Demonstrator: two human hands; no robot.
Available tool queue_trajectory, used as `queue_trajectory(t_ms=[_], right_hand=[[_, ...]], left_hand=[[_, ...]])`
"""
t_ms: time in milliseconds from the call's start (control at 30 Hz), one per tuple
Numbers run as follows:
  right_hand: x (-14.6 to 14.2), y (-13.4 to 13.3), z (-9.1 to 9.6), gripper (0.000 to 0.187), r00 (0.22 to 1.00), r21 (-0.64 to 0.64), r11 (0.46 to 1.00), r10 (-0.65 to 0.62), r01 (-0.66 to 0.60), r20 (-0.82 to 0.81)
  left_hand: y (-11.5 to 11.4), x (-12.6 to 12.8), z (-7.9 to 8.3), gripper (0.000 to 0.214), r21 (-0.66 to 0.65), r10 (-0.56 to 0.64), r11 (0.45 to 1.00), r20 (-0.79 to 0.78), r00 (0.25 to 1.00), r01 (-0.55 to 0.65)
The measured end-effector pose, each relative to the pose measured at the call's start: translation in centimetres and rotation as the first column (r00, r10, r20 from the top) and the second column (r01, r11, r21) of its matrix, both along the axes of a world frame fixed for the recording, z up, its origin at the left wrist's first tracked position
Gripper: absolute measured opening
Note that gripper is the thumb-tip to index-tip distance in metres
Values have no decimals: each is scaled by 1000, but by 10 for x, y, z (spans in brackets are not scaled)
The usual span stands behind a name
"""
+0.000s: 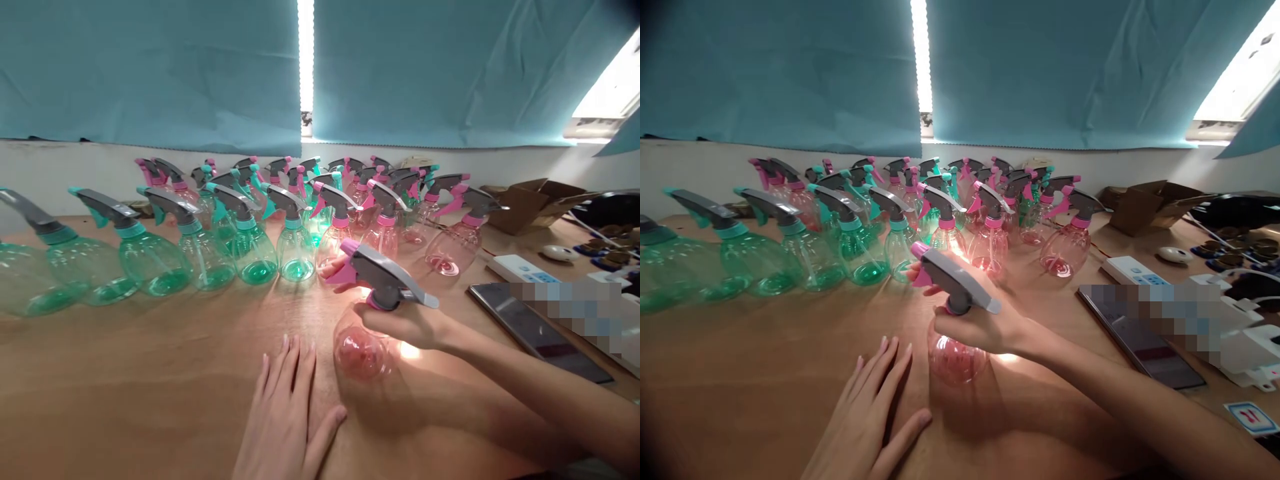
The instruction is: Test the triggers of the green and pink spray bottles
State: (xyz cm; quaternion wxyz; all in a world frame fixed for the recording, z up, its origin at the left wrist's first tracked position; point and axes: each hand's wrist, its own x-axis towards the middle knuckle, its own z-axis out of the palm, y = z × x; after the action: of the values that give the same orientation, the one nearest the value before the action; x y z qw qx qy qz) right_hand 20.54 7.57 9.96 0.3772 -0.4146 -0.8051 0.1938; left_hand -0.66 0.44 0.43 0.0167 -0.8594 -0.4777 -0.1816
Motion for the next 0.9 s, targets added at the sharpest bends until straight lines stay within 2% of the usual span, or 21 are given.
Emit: queue_trajectory(t_ms=[100, 200, 433, 567, 667, 800, 900], right_hand=[[5, 2, 3, 43, 994, -111, 992, 41, -53, -104], [8, 3, 5, 32, 993, -174, 983, 34, -54, -116], [7, 2, 6, 29, 974, -155, 981, 84, -118, -208], [7, 5, 4, 30, 971, -212, 968, 88, -136, -221], [6, 9, 2, 35, 961, -172, 973, 107, -154, -255], [1, 12, 1, 54, 924, -149, 962, 166, -229, -344], [-1, 11, 3, 58, 920, -133, 961, 185, -244, -345]], left_hand=[[1, -3, -1, 60, 61, -3, 998, -35, 999, 5], [3, -3, -1, 58, 107, 5, 994, -46, 999, 0], [5, -2, -3, 56, 204, -12, 978, -83, 996, 29], [5, -2, -5, 56, 209, -5, 978, -90, 996, 24], [6, -1, -4, 55, 211, -5, 977, -84, 996, 23], [7, -1, -3, 56, 200, -8, 980, -74, 997, 23], [7, -1, -3, 56, 191, -10, 981, -59, 998, 21]])
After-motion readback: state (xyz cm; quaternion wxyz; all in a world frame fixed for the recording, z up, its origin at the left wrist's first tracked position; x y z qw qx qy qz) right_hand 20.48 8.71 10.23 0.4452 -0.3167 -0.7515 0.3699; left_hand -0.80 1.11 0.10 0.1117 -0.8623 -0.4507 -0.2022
